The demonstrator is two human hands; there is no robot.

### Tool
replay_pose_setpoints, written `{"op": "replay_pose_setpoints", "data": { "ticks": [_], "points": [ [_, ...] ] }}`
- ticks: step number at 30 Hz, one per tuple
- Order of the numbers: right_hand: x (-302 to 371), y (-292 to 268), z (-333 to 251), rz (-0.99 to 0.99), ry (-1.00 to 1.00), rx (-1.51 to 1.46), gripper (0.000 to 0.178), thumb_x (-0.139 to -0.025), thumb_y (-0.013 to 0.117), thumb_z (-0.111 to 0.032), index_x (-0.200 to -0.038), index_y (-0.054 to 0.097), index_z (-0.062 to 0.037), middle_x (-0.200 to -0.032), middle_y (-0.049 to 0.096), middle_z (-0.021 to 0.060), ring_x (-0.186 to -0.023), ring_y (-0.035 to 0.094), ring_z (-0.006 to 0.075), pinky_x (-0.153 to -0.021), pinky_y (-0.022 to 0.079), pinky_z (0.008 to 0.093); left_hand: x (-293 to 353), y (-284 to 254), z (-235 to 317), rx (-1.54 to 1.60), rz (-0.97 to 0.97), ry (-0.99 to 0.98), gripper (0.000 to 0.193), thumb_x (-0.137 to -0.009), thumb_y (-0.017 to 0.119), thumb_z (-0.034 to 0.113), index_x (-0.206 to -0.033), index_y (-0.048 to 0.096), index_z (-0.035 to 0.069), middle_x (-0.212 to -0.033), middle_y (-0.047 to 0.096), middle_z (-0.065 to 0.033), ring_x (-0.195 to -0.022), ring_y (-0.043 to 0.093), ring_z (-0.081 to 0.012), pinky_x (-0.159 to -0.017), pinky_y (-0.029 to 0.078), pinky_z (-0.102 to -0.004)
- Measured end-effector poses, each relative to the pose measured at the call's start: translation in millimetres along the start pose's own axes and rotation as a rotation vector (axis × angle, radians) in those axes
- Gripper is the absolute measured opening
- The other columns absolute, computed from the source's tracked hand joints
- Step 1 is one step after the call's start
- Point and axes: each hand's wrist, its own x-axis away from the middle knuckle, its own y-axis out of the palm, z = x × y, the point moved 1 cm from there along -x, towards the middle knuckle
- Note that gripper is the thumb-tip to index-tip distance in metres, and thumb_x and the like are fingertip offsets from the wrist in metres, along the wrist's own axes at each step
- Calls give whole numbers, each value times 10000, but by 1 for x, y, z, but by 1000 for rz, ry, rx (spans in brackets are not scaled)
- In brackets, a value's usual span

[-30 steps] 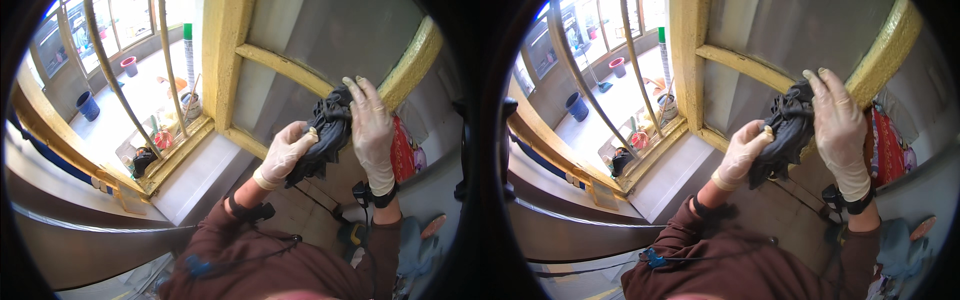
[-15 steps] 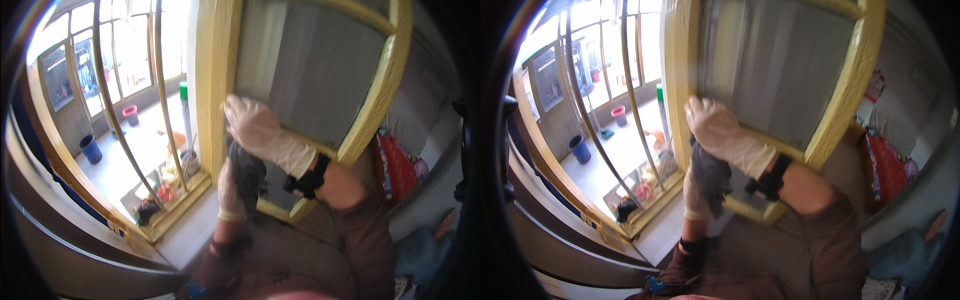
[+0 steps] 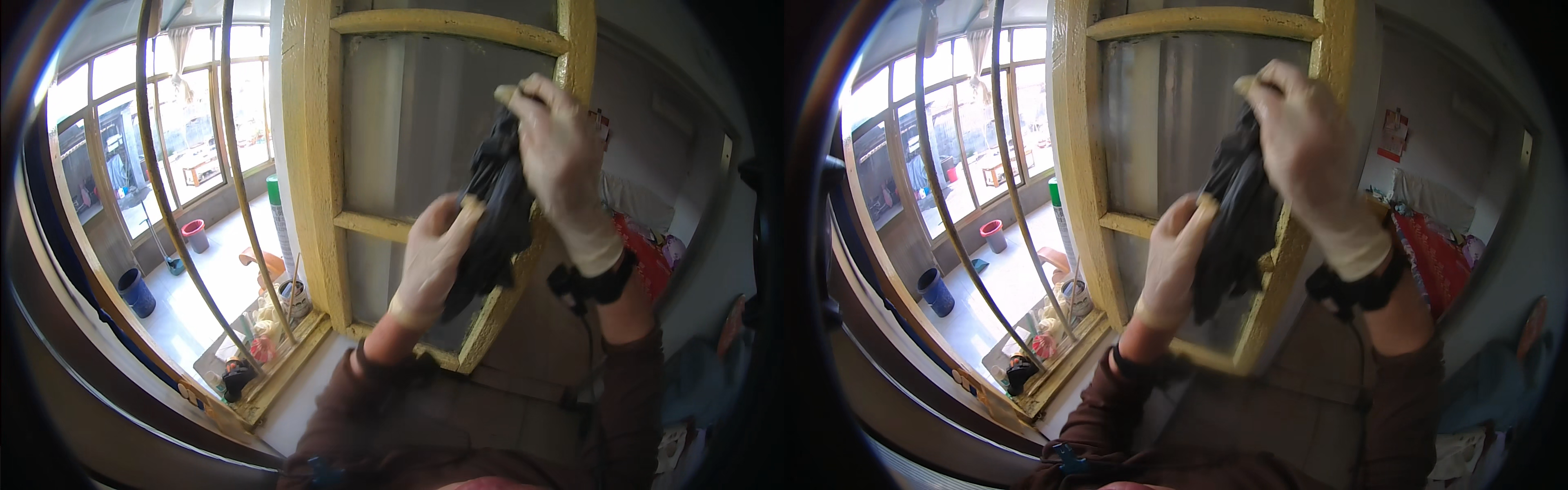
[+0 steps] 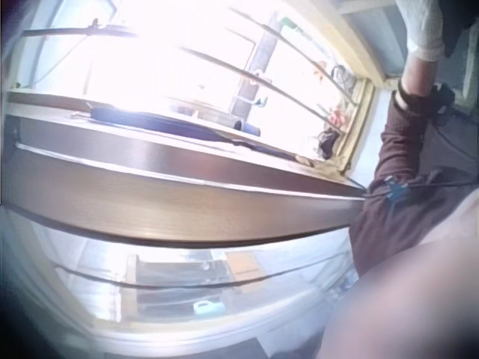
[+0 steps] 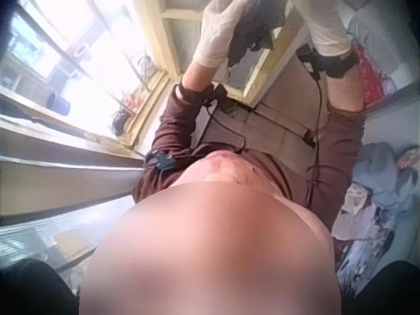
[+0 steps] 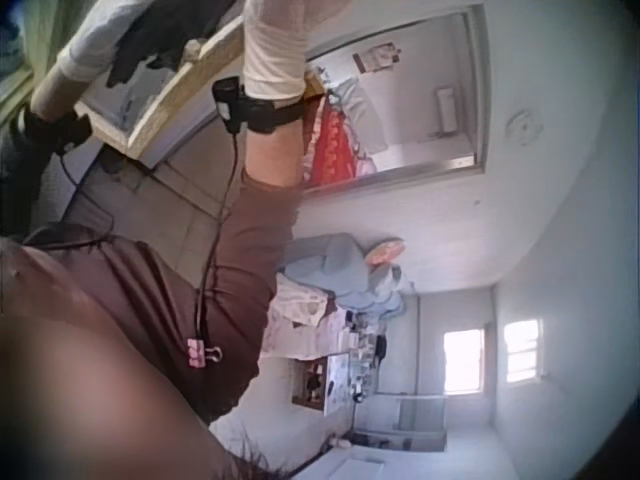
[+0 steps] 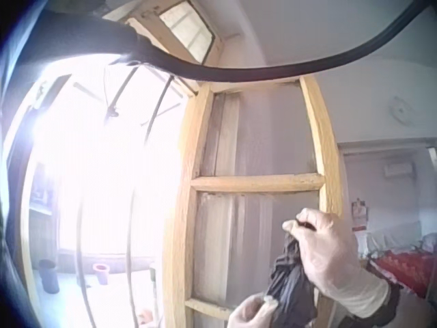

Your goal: The person wipes a window frame and adjacent wall with a dark cloth, then rinses the cloth in a red bucket of water and wrings it out. The person continues wiping the window frame and nearby surfaces.

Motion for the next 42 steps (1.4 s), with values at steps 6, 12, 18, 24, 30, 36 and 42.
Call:
{"op": "replay_pose_setpoints", "data": {
  "ticks": [6, 12, 18, 24, 30, 36, 42],
  "points": [
    [-36, 33, 25, 65, -177, 163, 87, -886, 650, -110, -919, 698, -46, -885, 644, 77, -700, 628, 221, -646, 555, 318, -61, 9, 16, 58, 76, -120, 310, -982, 653, 287, -929, 662, -19, -792, 604, 38, -715, 489, -23, -623, 407, -193],
    [-88, 108, -23, -254, -311, 176, 81, -848, 616, -53, -828, 655, 15, -809, 624, 158, -737, 673, 249, -575, 565, 382, -66, -45, 33, 345, 44, -17, 420, -1048, 503, 362, -1154, 624, -25, -938, 709, -119, -757, 710, -190, -659, 595, -308],
    [-126, 169, -71, -53, -402, 67, 99, -797, 641, -95, -766, 631, -2, -819, 626, 146, -716, 661, 280, -581, 569, 401, -70, -86, 47, 386, 180, 35, 476, -1049, 472, 420, -1148, 596, -29, -888, 697, -186, -604, 694, -268, -496, 580, -359],
    [-109, 136, -36, -182, -407, -8, 168, -801, 664, -129, -674, 605, -35, -763, 596, 110, -667, 631, 224, -543, 557, 377, -62, -71, 34, 299, 111, -188, 474, -1028, 507, 424, -1047, 636, -32, -793, 687, -170, -573, 672, -257, -476, 554, -357],
    [-64, 41, 17, -41, -357, 290, 101, -715, 652, -66, -670, 563, -50, -672, 560, 91, -585, 609, 222, -558, 479, 390, -58, 4, 18, 62, 35, -125, 322, -991, 636, 310, -1027, 662, -8, -865, 660, -18, -750, 597, -80, -661, 501, -244],
    [-48, 6, 35, -214, -352, 281, 105, -836, 617, -94, -740, 596, -58, -771, 542, 85, -694, 590, 214, -705, 487, 370, -47, 19, 8, -173, -32, -159, 316, -995, 633, 289, -995, 660, -26, -846, 598, 48, -782, 503, -28, -681, 427, -215],
    [9, 36, -20, -371, -448, 156, 129, -851, 596, -137, -735, 576, -86, -794, 533, 94, -688, 569, 219, -672, 461, 353, -5, -22, 5, -182, 83, -241, 299, -990, 641, 282, -1032, 676, -12, -858, 614, 48, -788, 516, -29, -687, 433, -217]
  ]
}}
